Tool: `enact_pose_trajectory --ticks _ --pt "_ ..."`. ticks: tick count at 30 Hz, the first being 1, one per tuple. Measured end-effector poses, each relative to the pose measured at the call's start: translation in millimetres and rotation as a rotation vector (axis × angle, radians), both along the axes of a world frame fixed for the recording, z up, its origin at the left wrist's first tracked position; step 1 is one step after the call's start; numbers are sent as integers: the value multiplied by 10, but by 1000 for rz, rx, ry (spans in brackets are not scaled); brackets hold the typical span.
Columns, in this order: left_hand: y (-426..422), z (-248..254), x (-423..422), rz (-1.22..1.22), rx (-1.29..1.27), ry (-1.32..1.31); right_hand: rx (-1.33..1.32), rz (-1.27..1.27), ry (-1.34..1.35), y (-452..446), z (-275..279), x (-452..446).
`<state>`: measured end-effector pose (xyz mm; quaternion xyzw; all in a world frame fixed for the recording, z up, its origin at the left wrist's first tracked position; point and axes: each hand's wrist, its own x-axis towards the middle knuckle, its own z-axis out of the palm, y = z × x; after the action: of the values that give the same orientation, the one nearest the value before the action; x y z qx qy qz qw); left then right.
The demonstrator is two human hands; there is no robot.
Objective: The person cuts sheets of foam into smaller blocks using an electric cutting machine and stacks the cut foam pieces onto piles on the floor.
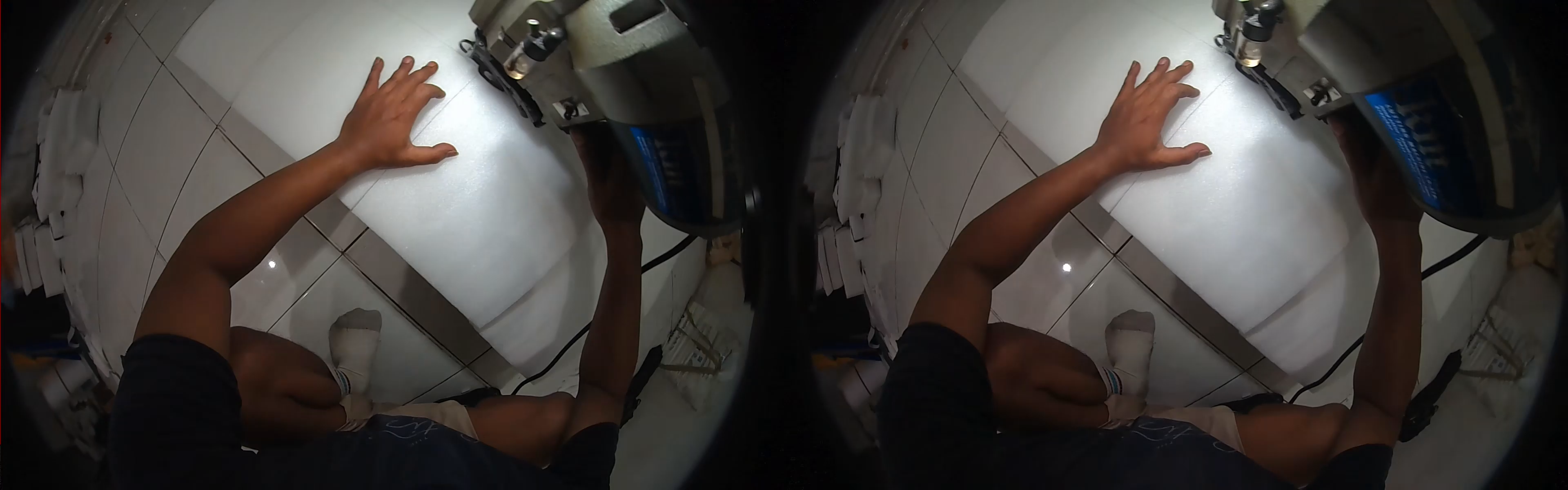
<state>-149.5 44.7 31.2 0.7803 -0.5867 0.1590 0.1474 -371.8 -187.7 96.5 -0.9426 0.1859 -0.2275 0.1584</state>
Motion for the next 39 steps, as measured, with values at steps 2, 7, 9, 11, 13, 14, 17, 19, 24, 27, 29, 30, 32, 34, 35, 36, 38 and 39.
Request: enact_pose_trajectory --ticks 2,7,9,11,13,14,17,19,24,27,29,30,32,34,35,36,38,39 --pt "9 33 -21 -15 -18 -12 16 27 -70 76 22 24" --pt "7 -22 -66 7 -17 -54 -158 40 -123 55 29 -74" --pt "1 -9 -101 8 -9 -53 -176 65 -212 27 -23 -36" --pt "33 27 6 10 -5 -52 -198 87 -303 27 -60 103" --pt "4 -15 -15 13 2 -55 -233 36 -206 2 -95 67" --pt "2 3 -37 7 0 -25 -314 -9 -168 -21 -114 87" --pt "8 53 -2 2 18 14 -164 55 -252 32 -29 170" --pt "5 30 9 -19 6 18 -227 17 -227 50 -30 144" --pt "7 69 57 -29 26 4 -121 -24 -112 101 92 170" --pt "-14 54 65 -29 51 34 -260 20 -170 21 -72 157" --pt "-26 73 49 -35 58 52 -314 108 -326 -161 -268 158" --pt "-26 89 50 -31 69 64 -340 51 -245 -170 -389 166" --pt "-45 90 35 -52 66 77 -250 47 -215 -138 -303 98" --pt "-46 116 39 -45 92 89 -140 86 -285 -103 -220 115" --pt "-44 128 34 -83 103 77 -132 26 -256 -110 -369 111" --pt "-56 136 41 -74 100 73 -128 -27 -229 -125 -472 131" --pt "-60 93 44 -76 78 80 -264 -43 -195 -147 -506 66" --pt "-61 114 44 -101 82 73 -263 -69 -197 -109 -438 69"
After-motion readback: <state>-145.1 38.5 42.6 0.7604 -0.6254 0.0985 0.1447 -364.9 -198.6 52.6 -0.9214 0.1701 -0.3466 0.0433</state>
